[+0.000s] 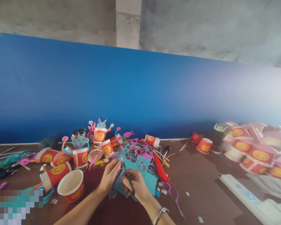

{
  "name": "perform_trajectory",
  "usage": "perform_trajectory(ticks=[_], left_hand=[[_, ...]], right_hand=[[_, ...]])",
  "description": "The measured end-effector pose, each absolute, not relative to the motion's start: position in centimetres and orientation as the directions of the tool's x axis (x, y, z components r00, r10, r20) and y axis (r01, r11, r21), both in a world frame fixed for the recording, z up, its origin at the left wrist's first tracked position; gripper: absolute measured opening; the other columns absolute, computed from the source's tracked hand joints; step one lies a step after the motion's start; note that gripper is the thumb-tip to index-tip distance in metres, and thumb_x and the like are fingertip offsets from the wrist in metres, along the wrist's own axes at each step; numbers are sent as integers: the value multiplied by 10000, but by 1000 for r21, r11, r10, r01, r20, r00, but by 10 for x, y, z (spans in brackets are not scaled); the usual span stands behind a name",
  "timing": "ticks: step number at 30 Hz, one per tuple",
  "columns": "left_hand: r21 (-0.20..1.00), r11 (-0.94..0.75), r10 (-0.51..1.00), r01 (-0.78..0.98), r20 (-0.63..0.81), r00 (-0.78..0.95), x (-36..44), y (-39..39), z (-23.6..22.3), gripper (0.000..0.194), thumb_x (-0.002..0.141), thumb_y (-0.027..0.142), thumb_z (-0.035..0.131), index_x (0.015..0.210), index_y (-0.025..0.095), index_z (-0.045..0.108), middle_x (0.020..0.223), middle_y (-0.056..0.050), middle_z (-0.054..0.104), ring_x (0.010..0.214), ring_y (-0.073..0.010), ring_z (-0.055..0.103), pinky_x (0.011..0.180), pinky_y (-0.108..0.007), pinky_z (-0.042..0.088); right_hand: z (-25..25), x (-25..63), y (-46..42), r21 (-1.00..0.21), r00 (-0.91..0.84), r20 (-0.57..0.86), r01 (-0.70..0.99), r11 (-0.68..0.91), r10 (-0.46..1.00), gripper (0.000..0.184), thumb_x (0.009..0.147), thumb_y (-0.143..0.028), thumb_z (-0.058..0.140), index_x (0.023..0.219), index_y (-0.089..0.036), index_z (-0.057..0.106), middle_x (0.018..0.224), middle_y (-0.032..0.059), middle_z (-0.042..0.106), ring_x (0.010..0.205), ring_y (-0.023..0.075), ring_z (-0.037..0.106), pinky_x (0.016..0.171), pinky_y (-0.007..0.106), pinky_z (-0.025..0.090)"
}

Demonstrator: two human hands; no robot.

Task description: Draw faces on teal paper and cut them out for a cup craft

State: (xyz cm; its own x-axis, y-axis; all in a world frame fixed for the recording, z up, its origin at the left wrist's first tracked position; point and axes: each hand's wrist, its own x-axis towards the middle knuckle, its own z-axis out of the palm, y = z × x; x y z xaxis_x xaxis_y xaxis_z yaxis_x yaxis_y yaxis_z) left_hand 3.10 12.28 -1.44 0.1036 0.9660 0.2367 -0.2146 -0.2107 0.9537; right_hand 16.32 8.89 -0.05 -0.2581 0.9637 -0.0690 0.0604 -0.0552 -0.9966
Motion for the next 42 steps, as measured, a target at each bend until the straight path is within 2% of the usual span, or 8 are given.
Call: perform_trajectory(ticks=[4,9,23,32,42], left_hand=[[955,-217,961,-202,245,128,32,119,-9,364,777,471,572,603,166,478,579,47,377,560,-96,334,536,-219,292],[953,-225,961,-205,252,114,35,115,-6,380,777,475,568,581,167,461,567,50,364,553,-94,319,533,-222,287],[955,-188,978,-229,203,45,38,113,-3,388,732,513,604,598,158,522,544,50,374,513,-83,313,499,-221,274],[954,-189,978,-233,205,44,37,114,-3,387,725,506,617,591,151,541,528,52,365,506,-78,306,486,-220,260],[956,-170,982,-241,185,43,37,117,-8,440,709,558,610,571,169,458,537,55,359,483,-67,285,459,-214,246]], right_hand=[[0,162,88,-999,-277,-38,21,-34,960,379,697,-514,630,753,-147,554,457,-49,526,375,74,452,386,187,389],[-1,161,88,-1000,-280,-19,5,-19,960,378,698,-513,633,744,-148,545,466,-48,514,399,84,463,404,198,396],[-7,162,90,-999,-282,3,37,14,959,383,708,-522,615,756,-149,540,456,-50,520,370,77,446,387,191,374],[-6,161,92,-998,-256,-2,57,13,967,417,689,-565,617,717,-156,538,407,-74,446,337,59,372,346,177,306],[-6,163,91,-996,-254,3,81,24,967,411,705,-568,601,704,-163,532,406,-73,438,324,57,363,337,177,286]])
